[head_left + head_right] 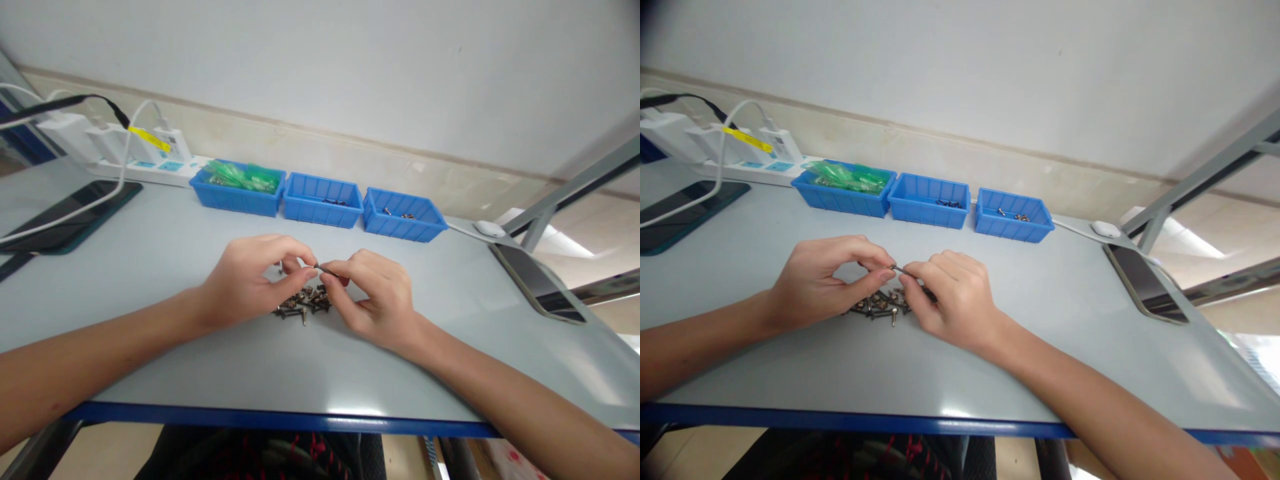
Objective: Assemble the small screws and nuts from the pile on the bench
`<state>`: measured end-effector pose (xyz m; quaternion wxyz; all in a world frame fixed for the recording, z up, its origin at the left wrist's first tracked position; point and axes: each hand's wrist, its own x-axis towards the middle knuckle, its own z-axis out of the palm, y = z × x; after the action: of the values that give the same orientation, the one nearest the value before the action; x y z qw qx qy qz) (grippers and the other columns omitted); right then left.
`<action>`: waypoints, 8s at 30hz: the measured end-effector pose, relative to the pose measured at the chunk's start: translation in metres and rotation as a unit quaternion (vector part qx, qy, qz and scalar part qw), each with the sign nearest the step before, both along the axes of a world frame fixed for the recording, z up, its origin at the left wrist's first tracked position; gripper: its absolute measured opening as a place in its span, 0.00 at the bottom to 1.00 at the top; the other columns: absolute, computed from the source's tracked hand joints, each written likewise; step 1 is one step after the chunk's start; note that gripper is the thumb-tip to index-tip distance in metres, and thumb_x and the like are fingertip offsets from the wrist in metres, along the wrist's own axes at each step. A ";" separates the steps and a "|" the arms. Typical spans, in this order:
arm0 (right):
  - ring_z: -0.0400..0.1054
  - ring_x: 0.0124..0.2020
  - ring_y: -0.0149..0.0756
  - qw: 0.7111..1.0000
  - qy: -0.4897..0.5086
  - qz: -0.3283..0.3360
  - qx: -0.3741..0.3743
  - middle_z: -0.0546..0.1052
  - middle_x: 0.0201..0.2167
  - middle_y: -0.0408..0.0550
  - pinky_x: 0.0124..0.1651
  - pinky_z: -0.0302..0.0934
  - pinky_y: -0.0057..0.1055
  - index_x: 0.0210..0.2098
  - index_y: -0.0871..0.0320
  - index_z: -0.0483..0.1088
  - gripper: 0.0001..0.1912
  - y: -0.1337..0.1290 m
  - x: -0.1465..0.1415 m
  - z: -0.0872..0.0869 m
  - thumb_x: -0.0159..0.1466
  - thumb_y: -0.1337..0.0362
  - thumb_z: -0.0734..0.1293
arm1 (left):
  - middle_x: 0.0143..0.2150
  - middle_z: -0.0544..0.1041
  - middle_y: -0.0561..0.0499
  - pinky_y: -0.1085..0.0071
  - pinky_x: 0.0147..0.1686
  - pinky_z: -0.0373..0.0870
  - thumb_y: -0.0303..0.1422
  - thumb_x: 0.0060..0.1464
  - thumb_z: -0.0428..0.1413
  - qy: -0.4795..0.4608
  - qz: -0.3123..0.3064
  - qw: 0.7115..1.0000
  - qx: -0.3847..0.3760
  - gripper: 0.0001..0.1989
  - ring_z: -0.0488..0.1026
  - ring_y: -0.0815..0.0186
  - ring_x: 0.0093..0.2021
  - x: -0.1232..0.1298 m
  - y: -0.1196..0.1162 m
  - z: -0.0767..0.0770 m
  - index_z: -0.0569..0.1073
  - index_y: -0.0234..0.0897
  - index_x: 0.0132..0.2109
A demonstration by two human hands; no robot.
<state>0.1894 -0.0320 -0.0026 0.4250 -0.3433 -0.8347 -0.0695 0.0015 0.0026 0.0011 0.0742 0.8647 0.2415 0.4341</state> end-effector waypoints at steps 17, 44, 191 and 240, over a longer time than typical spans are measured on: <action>0.61 0.21 0.29 0.999 -0.038 -0.023 0.016 0.70 0.19 0.44 0.26 0.53 0.28 0.31 0.64 0.72 0.07 0.004 0.002 -0.004 0.62 0.67 0.63 | 0.28 0.76 0.55 0.78 0.32 0.65 0.33 0.56 0.50 0.070 0.017 0.988 -0.139 0.08 0.72 0.72 0.29 0.000 0.002 0.004 0.73 0.36 0.33; 0.66 0.26 0.30 0.984 0.036 -0.152 0.092 0.73 0.25 0.45 0.32 0.60 0.28 0.36 0.60 0.69 0.06 0.057 0.014 0.035 0.61 0.67 0.62 | 0.32 0.75 0.51 0.74 0.32 0.65 0.33 0.55 0.49 0.113 0.064 0.971 -0.200 0.07 0.71 0.68 0.33 -0.025 0.037 0.014 0.69 0.35 0.35; 0.57 0.21 0.29 0.980 -0.186 0.036 0.061 0.68 0.18 0.41 0.26 0.49 0.30 0.26 0.59 0.67 0.09 0.019 -0.007 -0.008 0.62 0.66 0.60 | 0.32 0.75 0.52 0.74 0.32 0.60 0.34 0.59 0.44 0.239 0.013 0.962 -0.135 0.12 0.69 0.68 0.30 -0.034 0.040 0.004 0.71 0.36 0.38; 0.51 0.18 0.30 0.988 -0.148 0.031 0.018 0.61 0.14 0.41 0.23 0.46 0.30 0.19 0.58 0.62 0.13 0.017 -0.009 -0.008 0.59 0.69 0.57 | 0.34 0.77 0.50 0.76 0.33 0.65 0.27 0.59 0.46 0.179 -0.127 0.973 -0.070 0.10 0.72 0.70 0.32 -0.026 0.024 -0.007 0.70 0.36 0.44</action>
<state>0.1800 -0.0151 -0.0104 0.3051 -0.2956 -0.8971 -0.1215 -0.0243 0.0262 -0.0064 0.1444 0.9445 0.1689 0.2419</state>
